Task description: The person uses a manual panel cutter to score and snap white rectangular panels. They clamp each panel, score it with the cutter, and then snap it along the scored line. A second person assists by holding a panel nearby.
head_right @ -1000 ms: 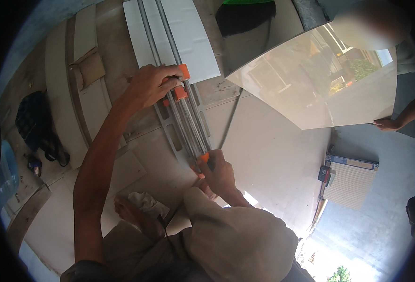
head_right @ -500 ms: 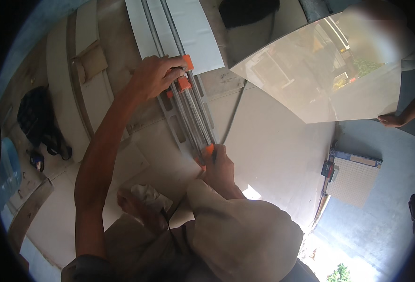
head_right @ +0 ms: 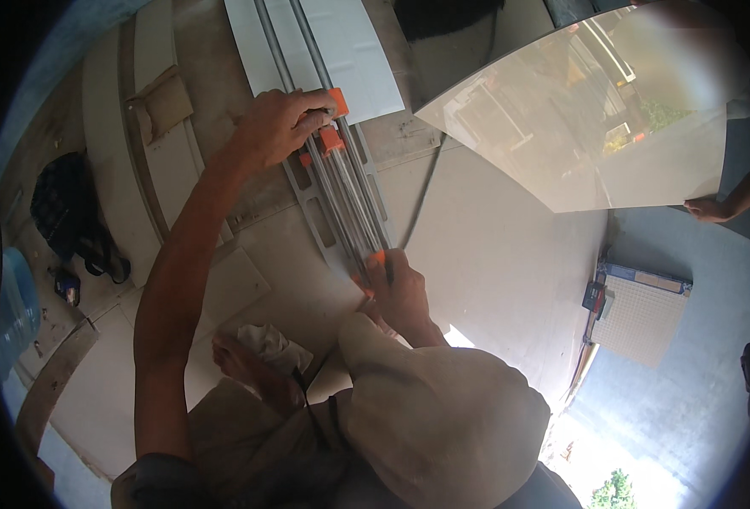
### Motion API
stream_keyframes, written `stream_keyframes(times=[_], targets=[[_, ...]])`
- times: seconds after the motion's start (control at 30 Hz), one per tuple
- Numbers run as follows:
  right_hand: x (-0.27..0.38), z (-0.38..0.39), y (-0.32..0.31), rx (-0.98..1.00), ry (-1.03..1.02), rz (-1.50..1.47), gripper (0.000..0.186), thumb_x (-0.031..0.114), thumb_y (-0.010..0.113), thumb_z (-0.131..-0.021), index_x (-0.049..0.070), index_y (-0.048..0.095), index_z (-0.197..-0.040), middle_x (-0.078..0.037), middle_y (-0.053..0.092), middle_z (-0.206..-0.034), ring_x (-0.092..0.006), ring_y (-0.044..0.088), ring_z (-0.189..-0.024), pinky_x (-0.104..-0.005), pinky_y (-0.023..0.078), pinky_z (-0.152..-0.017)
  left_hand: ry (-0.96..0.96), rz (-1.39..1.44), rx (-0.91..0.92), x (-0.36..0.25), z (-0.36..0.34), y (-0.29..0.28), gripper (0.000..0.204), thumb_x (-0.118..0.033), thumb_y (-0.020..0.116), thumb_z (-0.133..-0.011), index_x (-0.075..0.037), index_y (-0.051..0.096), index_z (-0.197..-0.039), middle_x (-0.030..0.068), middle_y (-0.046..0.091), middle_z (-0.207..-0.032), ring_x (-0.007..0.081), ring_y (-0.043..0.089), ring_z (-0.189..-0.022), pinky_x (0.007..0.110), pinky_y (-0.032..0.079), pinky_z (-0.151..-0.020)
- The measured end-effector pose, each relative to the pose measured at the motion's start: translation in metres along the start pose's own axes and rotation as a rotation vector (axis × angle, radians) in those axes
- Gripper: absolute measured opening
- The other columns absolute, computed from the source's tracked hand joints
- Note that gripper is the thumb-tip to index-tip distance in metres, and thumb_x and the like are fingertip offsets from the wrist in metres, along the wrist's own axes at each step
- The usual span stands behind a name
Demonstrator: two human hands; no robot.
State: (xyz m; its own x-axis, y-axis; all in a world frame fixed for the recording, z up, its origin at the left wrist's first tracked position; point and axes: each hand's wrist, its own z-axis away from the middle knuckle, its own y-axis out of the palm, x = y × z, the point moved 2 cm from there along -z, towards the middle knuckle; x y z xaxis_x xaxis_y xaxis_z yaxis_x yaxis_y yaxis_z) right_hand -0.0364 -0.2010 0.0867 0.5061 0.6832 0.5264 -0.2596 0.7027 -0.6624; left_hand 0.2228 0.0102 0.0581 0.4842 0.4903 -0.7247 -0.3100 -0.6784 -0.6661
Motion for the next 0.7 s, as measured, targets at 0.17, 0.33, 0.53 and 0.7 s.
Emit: stream_keyframes(times=[0.17, 0.33, 0.53, 0.7], targets=[[0.008, 0.007, 0.006, -0.088, 0.010, -0.002, 0.037, 0.040, 0.050, -0.110, 0.004, 0.057, -0.117, -0.019, 0.073, -0.089, -0.0404, 0.073, -0.087, -0.0480, 0.056, -0.076, -0.002, 0.006, 0.001, 0.001, 0.000, 0.003, 0.015, -0.025, 0.061, -0.105, -0.015, 0.072, -0.110, 0.0042, 0.072, -0.071, 0.0252, 0.068, -0.064, 0.042, 0.054, -0.067], [0.006, 0.004, 0.006, -0.023, -0.073, 0.151, 0.030, 0.035, 0.050, -0.110, 0.007, 0.057, -0.118, -0.015, 0.069, -0.089, -0.0383, 0.072, -0.084, -0.0491, 0.056, -0.075, -0.004, 0.011, 0.007, 0.003, 0.001, 0.002, 0.016, -0.025, 0.062, -0.104, -0.015, 0.072, -0.110, 0.0061, 0.070, -0.071, 0.0266, 0.066, -0.062, 0.043, 0.052, -0.065], [-0.004, 0.001, 0.008, 0.014, -0.096, 0.211, 0.023, 0.026, 0.063, -0.103, 0.014, 0.056, -0.121, -0.014, 0.061, -0.101, -0.0369, 0.072, -0.078, -0.0504, 0.058, -0.067, -0.009, -0.004, 0.012, 0.003, 0.002, 0.003, 0.017, -0.026, 0.061, -0.105, -0.016, 0.072, -0.112, 0.0075, 0.069, -0.071, 0.0275, 0.065, -0.065, 0.044, 0.053, -0.069], [0.003, 0.008, 0.011, -0.085, -0.215, 0.244, 0.024, 0.031, 0.064, -0.104, 0.012, 0.056, -0.118, -0.016, 0.064, -0.096, -0.0374, 0.073, -0.078, -0.0507, 0.058, -0.068, -0.009, 0.013, 0.020, 0.006, 0.005, 0.006, 0.020, -0.028, 0.062, -0.105, -0.017, 0.074, -0.118, 0.0104, 0.069, -0.077, 0.0278, 0.066, -0.071, 0.045, 0.054, -0.073]])
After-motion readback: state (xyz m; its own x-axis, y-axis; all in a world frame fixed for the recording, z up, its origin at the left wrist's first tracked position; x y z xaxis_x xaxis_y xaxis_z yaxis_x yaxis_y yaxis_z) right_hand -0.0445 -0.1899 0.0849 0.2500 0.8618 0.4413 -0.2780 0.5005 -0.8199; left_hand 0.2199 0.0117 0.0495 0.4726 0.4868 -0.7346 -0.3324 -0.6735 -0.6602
